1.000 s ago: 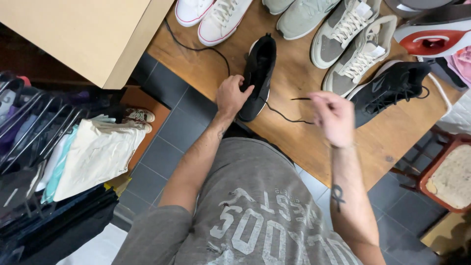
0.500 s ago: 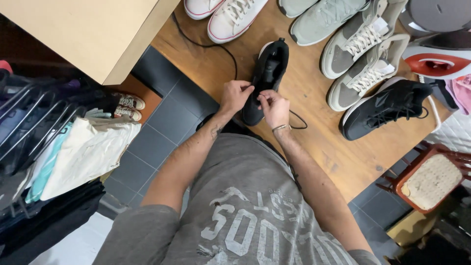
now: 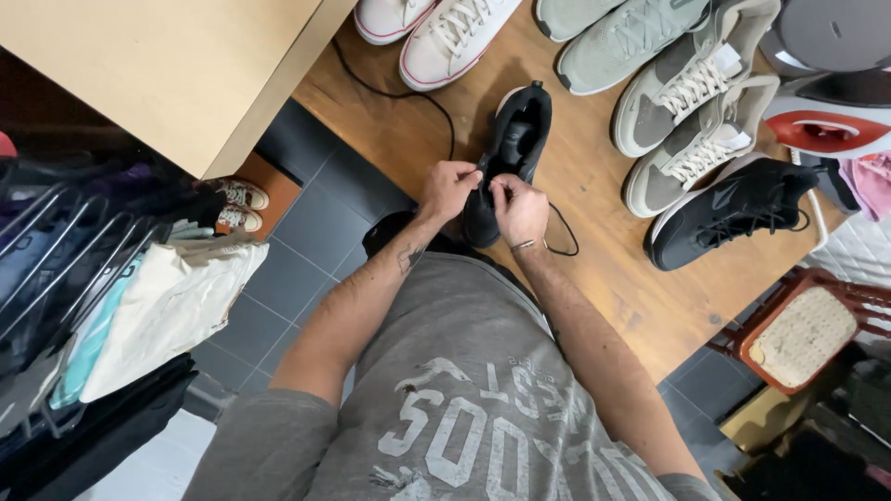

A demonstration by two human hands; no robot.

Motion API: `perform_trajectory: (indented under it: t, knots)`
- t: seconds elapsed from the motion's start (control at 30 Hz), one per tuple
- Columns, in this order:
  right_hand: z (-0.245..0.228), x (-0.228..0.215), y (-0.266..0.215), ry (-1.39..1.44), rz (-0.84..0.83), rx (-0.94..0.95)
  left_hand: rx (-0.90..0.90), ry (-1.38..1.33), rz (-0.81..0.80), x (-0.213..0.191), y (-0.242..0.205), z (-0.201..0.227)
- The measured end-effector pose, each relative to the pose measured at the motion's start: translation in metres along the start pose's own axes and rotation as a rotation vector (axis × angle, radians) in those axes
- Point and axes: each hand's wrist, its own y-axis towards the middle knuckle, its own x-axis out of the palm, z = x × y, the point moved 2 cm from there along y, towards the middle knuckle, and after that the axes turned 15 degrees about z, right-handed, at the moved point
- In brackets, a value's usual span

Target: The person removes the laces from a black sneaker and then relaces it by threading the laces through the eyelets. The person works on a wooden table with other shoes visible nearby.

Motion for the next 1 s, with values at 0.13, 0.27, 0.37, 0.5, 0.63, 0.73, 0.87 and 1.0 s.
perform_trajectory:
  t: [0.13,0.27,0.37,0.5,0.63,0.73,0.87,1.0]
  knots:
    - [-0.011,-0.01,-0.001,0.114,0.026,0.116,-0.028,-0.018,0.027,0.002,-0.005,0.003]
    - [-0.011,-0.009,-0.002,0.128,0.045,0.147,-0.017,-0.028,0.044,0.009,-0.003,-0.002]
    - [-0.003,-0.008,-0.003,0.149,0.049,0.158,0.009,-0.054,0.064,0.006,-0.011,0.008]
    - [0.009,0.002,0.001,0.132,-0.003,0.165,0.111,-0.001,0.092,0.012,-0.013,0.011]
    - [0.014,0.001,0.003,0.184,-0.018,0.189,0.258,-0.01,0.104,-0.003,-0.026,0.035]
    - [0.029,0.008,0.001,0.257,-0.031,0.239,0.325,-0.057,0.048,-0.004,-0.019,0.022]
    - [0.021,-0.003,0.004,0.279,-0.055,0.235,0.35,-0.06,-0.051,-0.004,-0.012,0.01]
    - [0.023,-0.005,0.008,0.144,-0.144,0.163,0.347,-0.017,-0.124,-0.001,0.001,0.007]
